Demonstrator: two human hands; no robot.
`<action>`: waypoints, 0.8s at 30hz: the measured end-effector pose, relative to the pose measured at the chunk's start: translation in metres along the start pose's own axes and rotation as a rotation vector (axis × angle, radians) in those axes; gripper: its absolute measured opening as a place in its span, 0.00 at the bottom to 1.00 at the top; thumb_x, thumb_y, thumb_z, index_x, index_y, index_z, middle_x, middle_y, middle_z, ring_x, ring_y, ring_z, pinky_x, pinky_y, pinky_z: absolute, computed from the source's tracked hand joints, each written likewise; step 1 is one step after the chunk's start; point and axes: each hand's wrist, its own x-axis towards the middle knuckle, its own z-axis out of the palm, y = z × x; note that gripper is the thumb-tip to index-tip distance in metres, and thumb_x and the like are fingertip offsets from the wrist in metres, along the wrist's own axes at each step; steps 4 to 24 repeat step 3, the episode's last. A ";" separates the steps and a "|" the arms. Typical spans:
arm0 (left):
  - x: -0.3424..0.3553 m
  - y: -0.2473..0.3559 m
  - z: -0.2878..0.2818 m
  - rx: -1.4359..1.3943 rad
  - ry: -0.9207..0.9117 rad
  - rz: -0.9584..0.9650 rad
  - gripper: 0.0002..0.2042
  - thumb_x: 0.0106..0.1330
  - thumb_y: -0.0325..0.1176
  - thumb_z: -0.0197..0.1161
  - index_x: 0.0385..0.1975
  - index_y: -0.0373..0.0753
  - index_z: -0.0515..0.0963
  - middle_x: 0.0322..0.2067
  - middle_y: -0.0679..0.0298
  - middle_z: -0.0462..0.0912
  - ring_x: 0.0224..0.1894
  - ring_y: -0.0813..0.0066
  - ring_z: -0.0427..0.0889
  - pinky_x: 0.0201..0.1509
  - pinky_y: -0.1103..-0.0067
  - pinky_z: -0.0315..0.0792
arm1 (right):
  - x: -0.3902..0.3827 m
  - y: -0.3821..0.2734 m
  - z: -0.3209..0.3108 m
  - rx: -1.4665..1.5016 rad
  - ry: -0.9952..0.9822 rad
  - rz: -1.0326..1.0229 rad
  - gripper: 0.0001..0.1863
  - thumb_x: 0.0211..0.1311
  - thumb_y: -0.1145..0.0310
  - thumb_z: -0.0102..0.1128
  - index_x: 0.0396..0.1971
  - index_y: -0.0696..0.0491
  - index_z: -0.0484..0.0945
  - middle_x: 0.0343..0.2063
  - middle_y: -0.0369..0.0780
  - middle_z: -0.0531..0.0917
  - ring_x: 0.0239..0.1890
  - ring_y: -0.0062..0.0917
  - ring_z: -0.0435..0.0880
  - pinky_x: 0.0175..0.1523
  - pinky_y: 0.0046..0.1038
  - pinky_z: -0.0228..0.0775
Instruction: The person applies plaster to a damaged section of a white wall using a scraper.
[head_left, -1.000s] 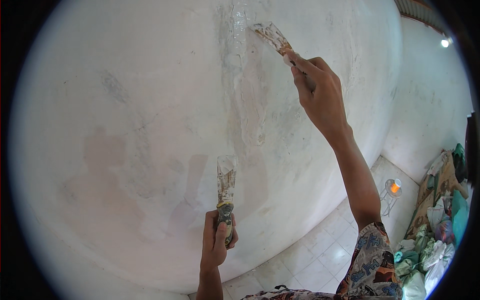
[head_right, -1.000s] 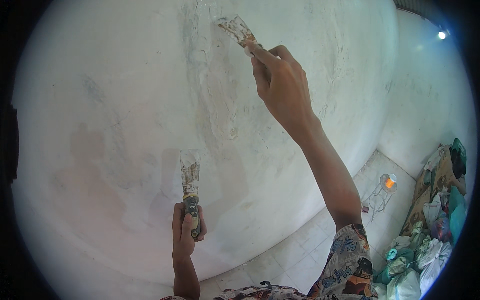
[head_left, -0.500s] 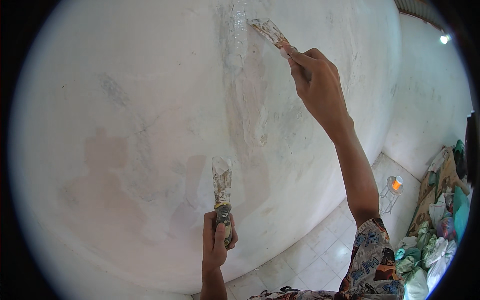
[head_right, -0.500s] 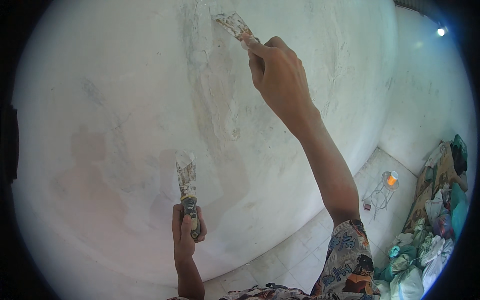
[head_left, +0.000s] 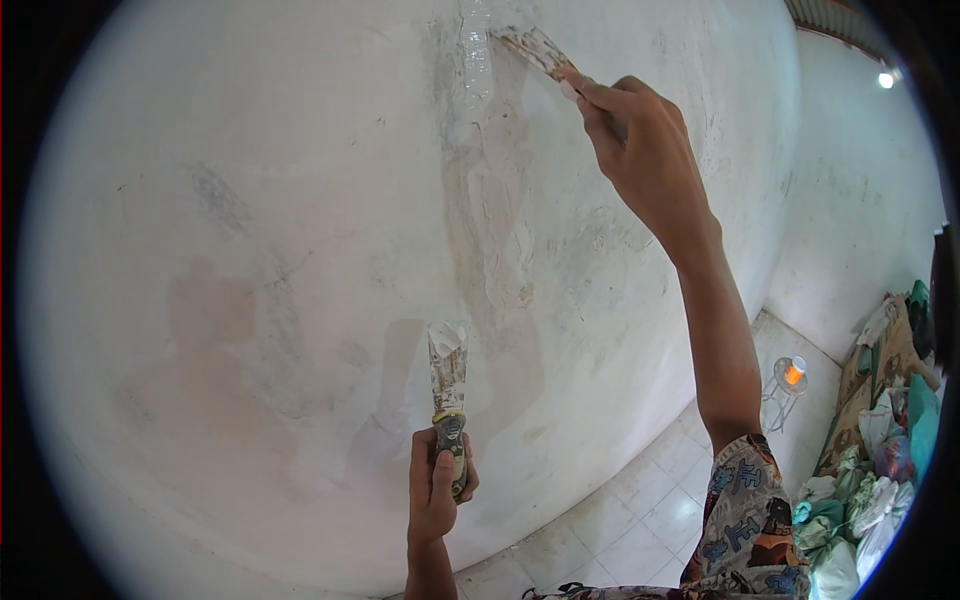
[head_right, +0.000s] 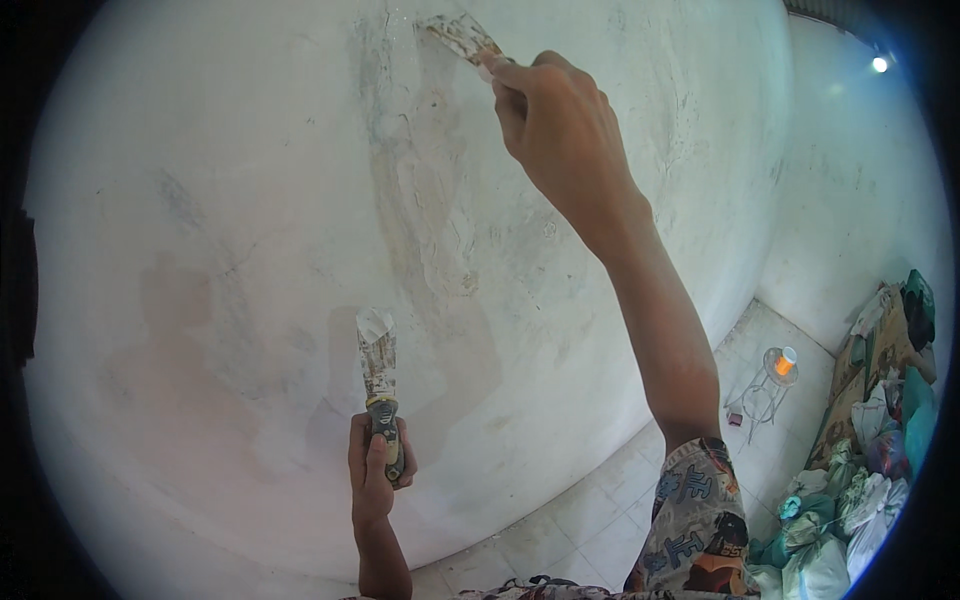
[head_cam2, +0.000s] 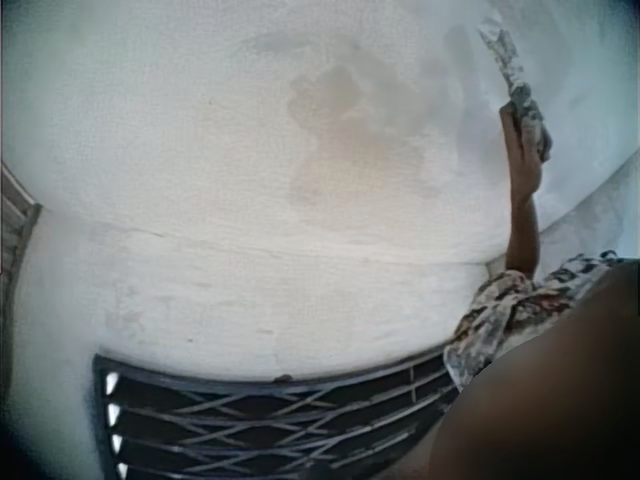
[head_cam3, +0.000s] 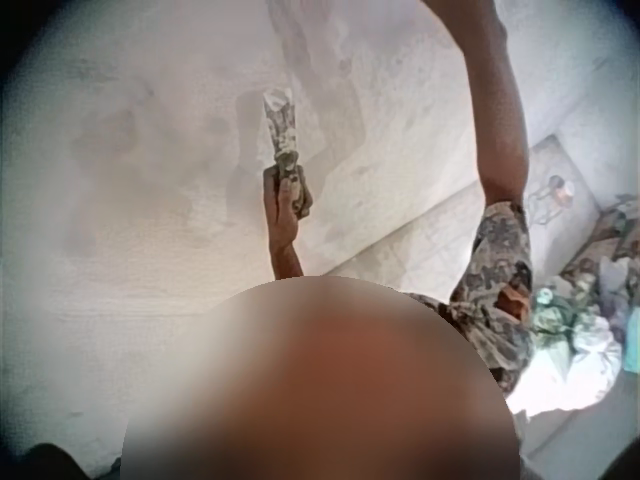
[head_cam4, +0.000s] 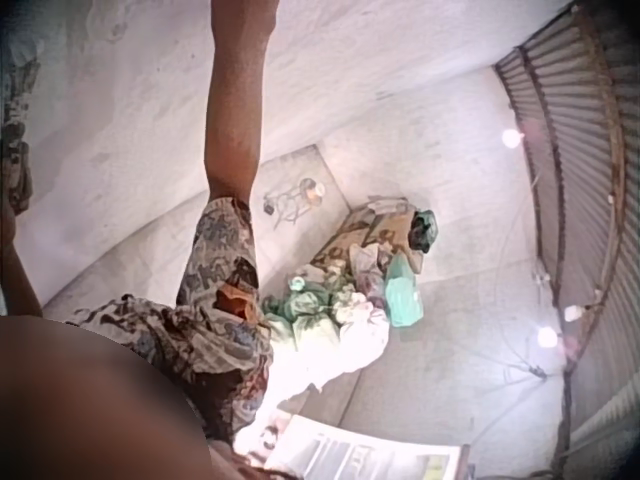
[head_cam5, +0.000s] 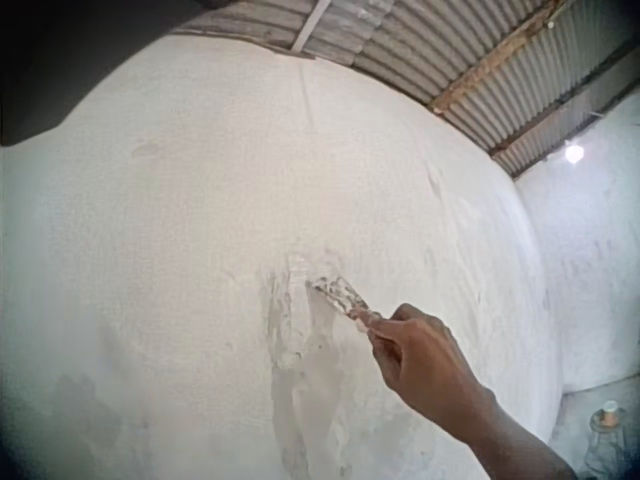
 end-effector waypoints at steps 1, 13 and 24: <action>-0.001 0.000 -0.002 0.002 0.000 0.004 0.13 0.75 0.37 0.43 0.47 0.32 0.60 0.35 0.60 0.71 0.16 0.84 0.65 0.15 0.86 0.57 | 0.001 -0.001 0.000 0.002 0.004 -0.002 0.12 0.66 0.72 0.57 0.46 0.55 0.82 0.21 0.39 0.75 0.20 0.21 0.67 0.28 0.29 0.61; -0.004 -0.002 -0.004 -0.008 -0.013 -0.021 0.13 0.74 0.37 0.44 0.48 0.33 0.60 0.35 0.60 0.71 0.15 0.83 0.65 0.15 0.86 0.57 | 0.005 -0.001 -0.003 -0.017 -0.015 0.023 0.12 0.66 0.72 0.57 0.47 0.54 0.82 0.21 0.38 0.75 0.19 0.20 0.66 0.29 0.29 0.62; -0.004 -0.002 -0.004 -0.008 -0.013 -0.021 0.13 0.74 0.37 0.44 0.48 0.33 0.60 0.35 0.60 0.71 0.15 0.83 0.65 0.15 0.86 0.57 | 0.005 -0.001 -0.003 -0.017 -0.015 0.023 0.12 0.66 0.72 0.57 0.47 0.54 0.82 0.21 0.38 0.75 0.19 0.20 0.66 0.29 0.29 0.62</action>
